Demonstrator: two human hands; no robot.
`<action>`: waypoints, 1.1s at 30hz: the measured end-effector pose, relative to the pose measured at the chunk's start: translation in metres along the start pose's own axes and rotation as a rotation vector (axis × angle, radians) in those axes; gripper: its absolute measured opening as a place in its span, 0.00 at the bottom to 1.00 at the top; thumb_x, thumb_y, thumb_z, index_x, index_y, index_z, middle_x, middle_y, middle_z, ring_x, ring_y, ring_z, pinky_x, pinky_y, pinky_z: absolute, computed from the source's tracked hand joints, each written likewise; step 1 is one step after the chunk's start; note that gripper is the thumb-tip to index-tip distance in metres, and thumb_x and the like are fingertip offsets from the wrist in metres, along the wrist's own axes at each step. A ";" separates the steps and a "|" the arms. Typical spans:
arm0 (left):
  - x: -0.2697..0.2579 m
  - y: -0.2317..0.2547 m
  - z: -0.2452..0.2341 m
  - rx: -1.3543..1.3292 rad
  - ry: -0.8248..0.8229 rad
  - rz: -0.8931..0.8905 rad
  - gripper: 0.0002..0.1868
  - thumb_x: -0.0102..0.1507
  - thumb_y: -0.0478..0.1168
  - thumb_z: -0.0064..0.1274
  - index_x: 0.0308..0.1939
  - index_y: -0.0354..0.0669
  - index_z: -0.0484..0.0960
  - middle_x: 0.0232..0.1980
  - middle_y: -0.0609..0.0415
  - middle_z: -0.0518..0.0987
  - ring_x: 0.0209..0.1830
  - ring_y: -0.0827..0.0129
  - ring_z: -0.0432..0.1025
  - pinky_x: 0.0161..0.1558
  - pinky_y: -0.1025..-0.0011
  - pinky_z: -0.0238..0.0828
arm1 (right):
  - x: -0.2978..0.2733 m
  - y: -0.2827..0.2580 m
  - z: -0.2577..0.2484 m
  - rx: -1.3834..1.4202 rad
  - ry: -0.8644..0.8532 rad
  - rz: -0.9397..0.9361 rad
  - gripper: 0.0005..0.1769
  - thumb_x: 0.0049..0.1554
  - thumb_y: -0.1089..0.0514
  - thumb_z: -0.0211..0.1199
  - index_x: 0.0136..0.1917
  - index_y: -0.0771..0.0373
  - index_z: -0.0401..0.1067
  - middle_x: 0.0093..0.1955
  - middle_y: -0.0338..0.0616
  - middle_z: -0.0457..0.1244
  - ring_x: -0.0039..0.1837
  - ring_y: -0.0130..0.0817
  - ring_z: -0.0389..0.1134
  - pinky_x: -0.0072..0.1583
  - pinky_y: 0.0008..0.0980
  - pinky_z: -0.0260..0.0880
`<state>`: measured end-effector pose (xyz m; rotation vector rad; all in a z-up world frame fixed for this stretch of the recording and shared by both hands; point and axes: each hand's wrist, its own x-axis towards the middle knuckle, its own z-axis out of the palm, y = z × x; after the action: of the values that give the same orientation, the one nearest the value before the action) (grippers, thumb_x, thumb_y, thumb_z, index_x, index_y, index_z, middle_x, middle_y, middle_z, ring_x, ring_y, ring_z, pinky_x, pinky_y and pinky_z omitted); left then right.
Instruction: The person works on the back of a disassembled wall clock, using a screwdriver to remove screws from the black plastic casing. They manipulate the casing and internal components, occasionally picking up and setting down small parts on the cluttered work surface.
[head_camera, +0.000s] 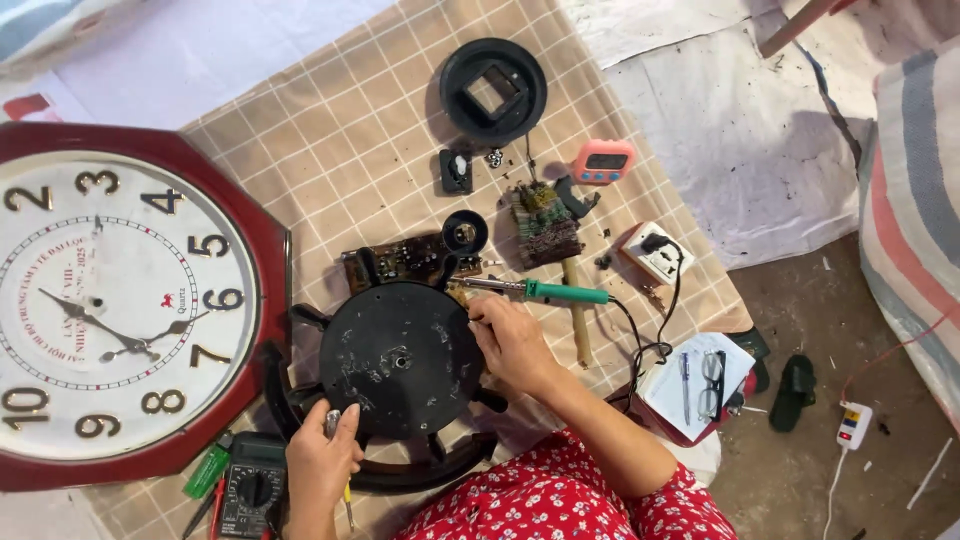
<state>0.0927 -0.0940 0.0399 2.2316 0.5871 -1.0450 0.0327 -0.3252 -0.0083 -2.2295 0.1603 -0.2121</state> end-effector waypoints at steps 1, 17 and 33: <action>-0.001 0.001 0.001 0.000 0.003 0.006 0.34 0.55 0.50 0.45 0.62 0.39 0.58 0.18 0.45 0.75 0.15 0.66 0.66 0.29 0.72 0.65 | 0.000 -0.002 -0.003 0.000 0.005 -0.004 0.04 0.51 0.67 0.48 0.41 0.62 0.59 0.45 0.46 0.61 0.47 0.40 0.63 0.45 0.35 0.62; 0.023 -0.030 -0.003 0.132 -0.009 0.176 0.32 0.55 0.49 0.46 0.59 0.34 0.61 0.47 0.39 0.69 0.31 0.59 0.72 0.33 0.66 0.67 | -0.081 0.003 0.012 0.448 0.112 0.115 0.05 0.54 0.59 0.48 0.41 0.62 0.62 0.50 0.50 0.61 0.52 0.41 0.63 0.53 0.35 0.61; 0.031 -0.047 0.008 0.107 0.207 0.377 0.26 0.53 0.49 0.54 0.47 0.30 0.73 0.38 0.30 0.74 0.38 0.42 0.70 0.34 0.55 0.70 | -0.072 -0.017 0.011 0.080 0.110 -0.104 0.04 0.51 0.58 0.52 0.39 0.59 0.64 0.50 0.47 0.62 0.53 0.47 0.63 0.53 0.40 0.59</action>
<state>0.0784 -0.0612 -0.0047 2.4381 0.1821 -0.6730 -0.0348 -0.2927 -0.0091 -2.1493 0.0936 -0.3919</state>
